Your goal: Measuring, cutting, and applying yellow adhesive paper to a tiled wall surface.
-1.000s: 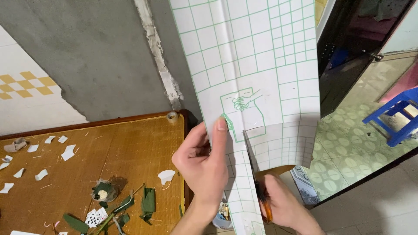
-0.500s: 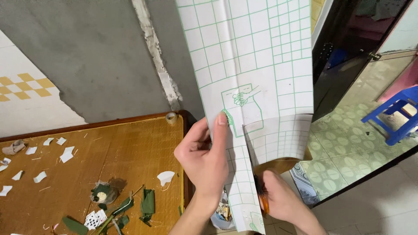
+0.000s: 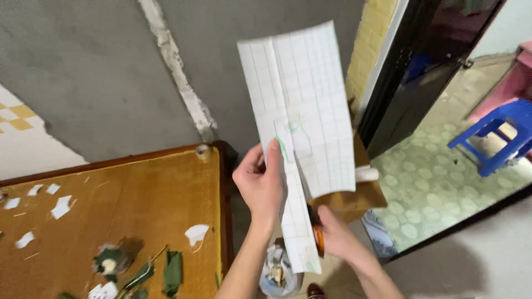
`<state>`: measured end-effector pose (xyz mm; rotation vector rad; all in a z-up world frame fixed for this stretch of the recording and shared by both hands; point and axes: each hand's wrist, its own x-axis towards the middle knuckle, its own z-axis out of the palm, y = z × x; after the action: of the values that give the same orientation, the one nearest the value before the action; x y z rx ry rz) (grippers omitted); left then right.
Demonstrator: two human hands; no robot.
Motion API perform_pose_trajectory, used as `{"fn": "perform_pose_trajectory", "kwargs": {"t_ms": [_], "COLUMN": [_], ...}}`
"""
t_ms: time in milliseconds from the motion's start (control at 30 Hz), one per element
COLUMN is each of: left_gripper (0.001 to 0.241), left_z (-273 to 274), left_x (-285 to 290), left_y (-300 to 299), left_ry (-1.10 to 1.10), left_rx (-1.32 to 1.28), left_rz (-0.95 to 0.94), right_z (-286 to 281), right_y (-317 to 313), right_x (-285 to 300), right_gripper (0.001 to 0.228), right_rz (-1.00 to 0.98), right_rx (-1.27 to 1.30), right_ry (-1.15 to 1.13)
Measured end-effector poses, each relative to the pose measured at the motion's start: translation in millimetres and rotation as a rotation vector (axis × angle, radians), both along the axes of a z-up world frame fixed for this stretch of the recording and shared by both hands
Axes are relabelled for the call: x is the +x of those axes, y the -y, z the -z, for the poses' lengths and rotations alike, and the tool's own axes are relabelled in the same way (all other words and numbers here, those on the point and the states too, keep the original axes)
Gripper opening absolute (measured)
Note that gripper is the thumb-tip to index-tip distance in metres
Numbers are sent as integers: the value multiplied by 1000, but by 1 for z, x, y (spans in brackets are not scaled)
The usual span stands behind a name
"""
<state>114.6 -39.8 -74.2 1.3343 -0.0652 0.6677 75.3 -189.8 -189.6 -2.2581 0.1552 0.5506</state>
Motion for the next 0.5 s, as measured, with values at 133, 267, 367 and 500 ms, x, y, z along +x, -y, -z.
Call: {"fn": "perform_pose_trajectory", "kwargs": {"t_ms": [133, 267, 367, 500], "left_gripper": [56, 57, 55, 53], "left_z": [58, 121, 177, 248], "left_x": [52, 89, 121, 148], "left_y": [30, 55, 72, 81], "left_ry": [-131, -240, -272, -403], "left_rx": [-21, -27, 73, 86], "left_rz": [6, -38, -84, -67], "right_z": [23, 70, 114, 173], "right_y": [23, 47, 66, 76], "right_x": [33, 65, 89, 113], "right_gripper": [49, 40, 78, 33], "right_rz": [9, 50, 35, -47], "right_rx": [-26, -8, -38, 248], "right_ry": [-195, -264, -356, -219]}}
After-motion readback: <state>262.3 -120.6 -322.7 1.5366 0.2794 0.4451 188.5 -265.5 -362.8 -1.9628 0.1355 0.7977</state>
